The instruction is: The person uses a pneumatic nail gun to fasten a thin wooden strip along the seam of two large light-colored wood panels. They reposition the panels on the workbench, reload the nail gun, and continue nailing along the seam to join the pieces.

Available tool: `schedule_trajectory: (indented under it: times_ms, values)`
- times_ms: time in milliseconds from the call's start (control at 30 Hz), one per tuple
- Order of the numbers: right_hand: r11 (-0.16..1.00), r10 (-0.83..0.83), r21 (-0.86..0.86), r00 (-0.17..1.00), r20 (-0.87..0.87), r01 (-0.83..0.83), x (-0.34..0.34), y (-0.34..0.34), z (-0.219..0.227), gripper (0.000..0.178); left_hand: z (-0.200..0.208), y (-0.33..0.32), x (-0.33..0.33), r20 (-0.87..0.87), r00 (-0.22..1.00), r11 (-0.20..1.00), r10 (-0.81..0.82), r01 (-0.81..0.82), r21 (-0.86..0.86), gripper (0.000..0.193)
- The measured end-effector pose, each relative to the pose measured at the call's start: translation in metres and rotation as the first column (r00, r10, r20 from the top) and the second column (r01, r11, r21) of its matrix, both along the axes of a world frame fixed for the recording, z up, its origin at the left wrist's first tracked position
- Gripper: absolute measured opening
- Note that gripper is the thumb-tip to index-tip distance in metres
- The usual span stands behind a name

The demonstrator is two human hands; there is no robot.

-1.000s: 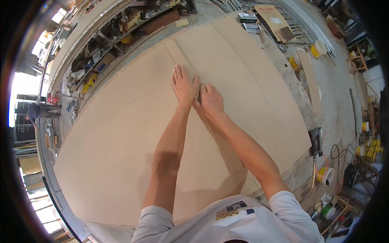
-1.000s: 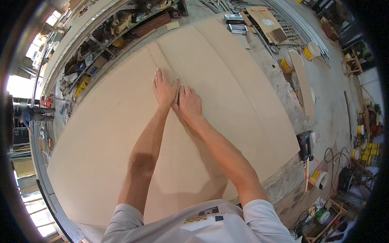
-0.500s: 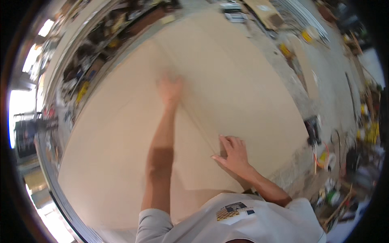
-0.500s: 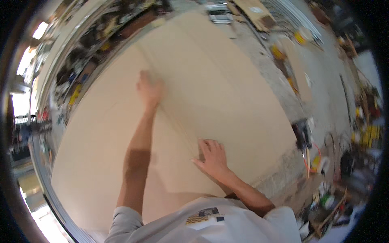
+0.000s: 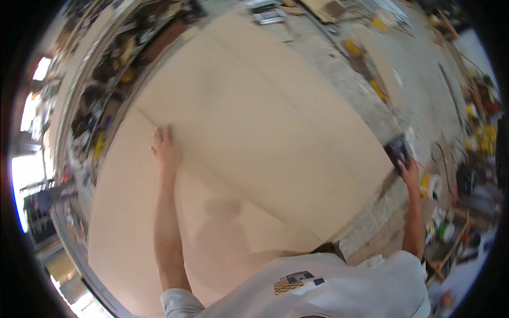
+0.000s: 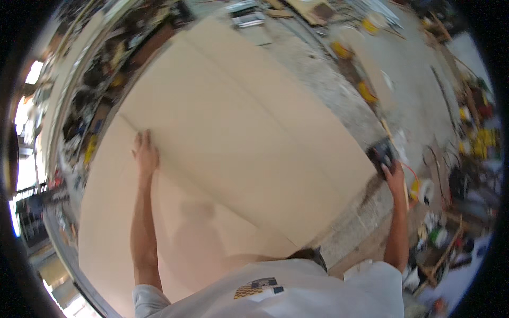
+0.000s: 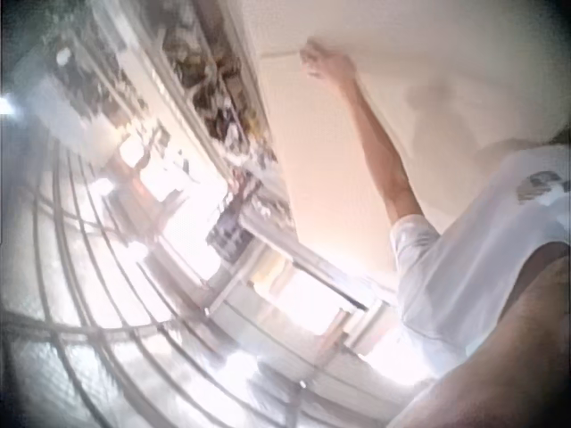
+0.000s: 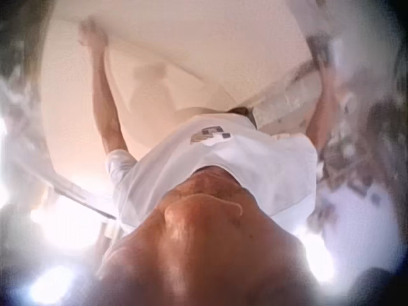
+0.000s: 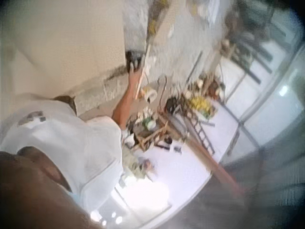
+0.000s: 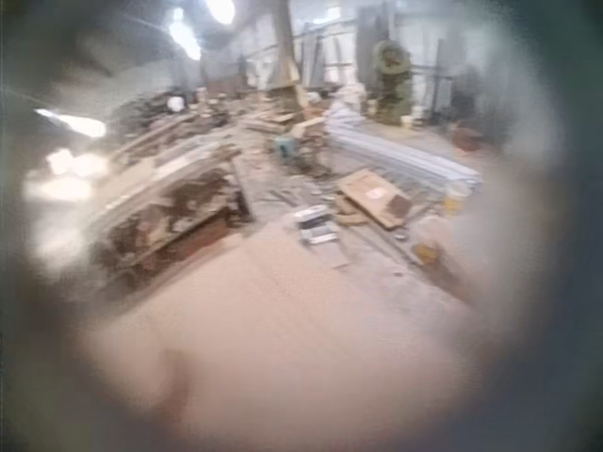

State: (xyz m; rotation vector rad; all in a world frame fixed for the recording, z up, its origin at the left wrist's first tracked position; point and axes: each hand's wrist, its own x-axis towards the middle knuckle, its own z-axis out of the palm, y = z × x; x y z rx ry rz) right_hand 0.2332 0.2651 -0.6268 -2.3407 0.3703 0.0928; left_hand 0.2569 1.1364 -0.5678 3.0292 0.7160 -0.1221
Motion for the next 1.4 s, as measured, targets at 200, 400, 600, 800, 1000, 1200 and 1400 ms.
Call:
schedule_trajectory:
  times_ms: [200, 400, 600, 800, 1000, 1200, 1400]
  values:
    - [0.87, 0.215, -0.434, 0.972, -0.09, -0.233, 0.026, 0.008, -0.049, 0.059, 0.0, 0.025, 0.045, 0.277, 0.952, 0.977, -0.133, 0.173, -0.123, 0.066]
    - [0.904, 0.112, -0.409, 0.992, -0.06, -0.126, 0.054, 0.0, -0.037, 0.072, -0.024, 0.004, 0.123, 0.369, 0.929, 0.998, 0.014, 0.012, -0.068, 0.076]
    - [0.948, -0.294, -0.151, 0.952, -0.087, 0.279, 0.123, 0.023, 0.093, 0.027, -0.026, 0.004, 0.113, 0.342, 0.939, 0.999, -0.033, 0.033, 0.004, 0.073]
    - [0.956, 0.189, 0.256, 0.969, -0.16, -0.144, 0.198, 0.228, 0.253, 0.03, -0.033, 0.007, 0.123, 0.479, 0.873, 0.986, -0.093, 0.148, -0.078, 0.061]
    - [0.863, 0.488, 0.27, 0.84, -0.237, -0.426, 0.263, 0.52, 0.271, 0.03, -0.039, 0.018, 0.11, 0.5, 0.86, 0.99, -0.104, 0.138, -0.032, 0.061]
    - [0.666, 0.725, 0.387, 0.675, -0.135, -0.638, 0.276, 0.649, 0.237, 0.03, -0.035, 0.008, 0.115, 0.538, 0.833, 0.986, -0.13, 0.167, -0.021, 0.057]
    - [0.498, 0.864, 0.446, 0.467, -0.186, -0.744, 0.305, 0.788, 0.201, 0.02, -0.048, 0.018, 0.12, 0.509, 0.842, 0.984, -0.181, 0.154, 0.094, 0.052]
